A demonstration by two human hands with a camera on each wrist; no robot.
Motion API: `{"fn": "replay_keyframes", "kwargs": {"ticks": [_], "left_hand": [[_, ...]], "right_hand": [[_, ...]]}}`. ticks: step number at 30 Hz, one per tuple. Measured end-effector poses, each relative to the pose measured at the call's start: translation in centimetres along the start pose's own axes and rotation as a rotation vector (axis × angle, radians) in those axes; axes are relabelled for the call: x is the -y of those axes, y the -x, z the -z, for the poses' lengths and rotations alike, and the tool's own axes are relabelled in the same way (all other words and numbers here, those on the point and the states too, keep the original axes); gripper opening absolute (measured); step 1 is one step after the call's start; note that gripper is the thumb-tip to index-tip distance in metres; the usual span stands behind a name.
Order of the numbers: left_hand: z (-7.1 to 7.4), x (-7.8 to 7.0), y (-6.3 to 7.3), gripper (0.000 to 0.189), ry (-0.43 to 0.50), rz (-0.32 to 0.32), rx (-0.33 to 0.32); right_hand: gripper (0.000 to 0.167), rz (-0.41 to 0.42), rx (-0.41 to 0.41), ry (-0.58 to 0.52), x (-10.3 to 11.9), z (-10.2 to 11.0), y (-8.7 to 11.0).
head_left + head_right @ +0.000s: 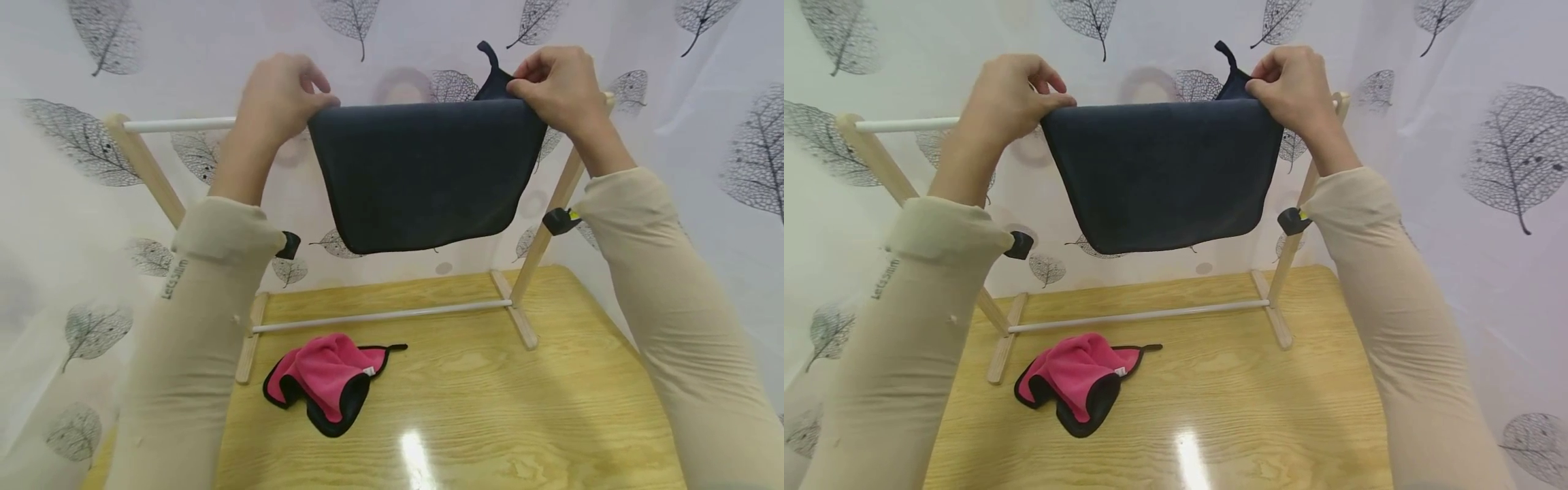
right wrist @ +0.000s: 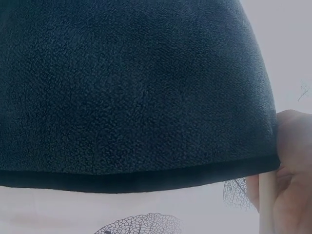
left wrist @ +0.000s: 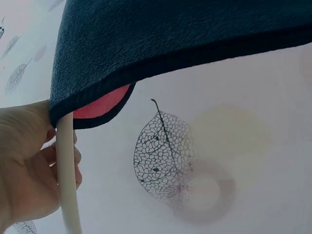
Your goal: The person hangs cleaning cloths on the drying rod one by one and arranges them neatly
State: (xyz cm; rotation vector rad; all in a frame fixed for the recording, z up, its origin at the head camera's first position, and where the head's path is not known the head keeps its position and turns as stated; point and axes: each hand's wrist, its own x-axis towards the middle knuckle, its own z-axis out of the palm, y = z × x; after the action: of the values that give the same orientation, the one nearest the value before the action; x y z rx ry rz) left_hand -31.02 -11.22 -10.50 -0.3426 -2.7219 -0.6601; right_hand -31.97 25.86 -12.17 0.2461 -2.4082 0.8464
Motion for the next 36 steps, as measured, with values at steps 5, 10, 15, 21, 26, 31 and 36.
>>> {"fn": "replay_keyframes", "kwargs": {"ticks": [5, 10, 15, 21, 26, 31, 36], "left_hand": [[-0.4, 0.3, 0.4, 0.045, 0.019, -0.025, -0.044], [0.3, 1.4, 0.9, 0.057, 0.039, -0.115, 0.046], [1.5, 2.0, 1.0, 0.057, 0.093, -0.152, 0.195], [1.5, 2.1, 0.8, 0.046, 0.118, -0.152, 0.199], [1.4, 2.2, 0.8, 0.042, 0.126, -0.134, 0.175], [1.2, 1.9, 0.6, 0.041, 0.108, -0.122, 0.122], [1.1, 1.7, 0.3, 0.046, 0.067, -0.084, 0.089]], "right_hand": [[0.030, -0.025, 0.010, 0.013, 0.1, 0.1, 0.1], [0.035, -0.028, 0.006, 0.045, 0.2, 0.0, 0.4], [0.038, -0.006, -0.009, 0.077, 0.1, 0.0, 0.4], [0.040, 0.018, -0.009, 0.049, -0.1, 0.1, 0.4], [0.045, 0.045, 0.036, 0.006, -0.3, 0.2, 0.4], [0.031, 0.062, 0.136, -0.069, -0.8, 0.9, 0.8], [0.020, 0.098, 0.233, -0.118, -1.1, 1.4, 0.9]]}}
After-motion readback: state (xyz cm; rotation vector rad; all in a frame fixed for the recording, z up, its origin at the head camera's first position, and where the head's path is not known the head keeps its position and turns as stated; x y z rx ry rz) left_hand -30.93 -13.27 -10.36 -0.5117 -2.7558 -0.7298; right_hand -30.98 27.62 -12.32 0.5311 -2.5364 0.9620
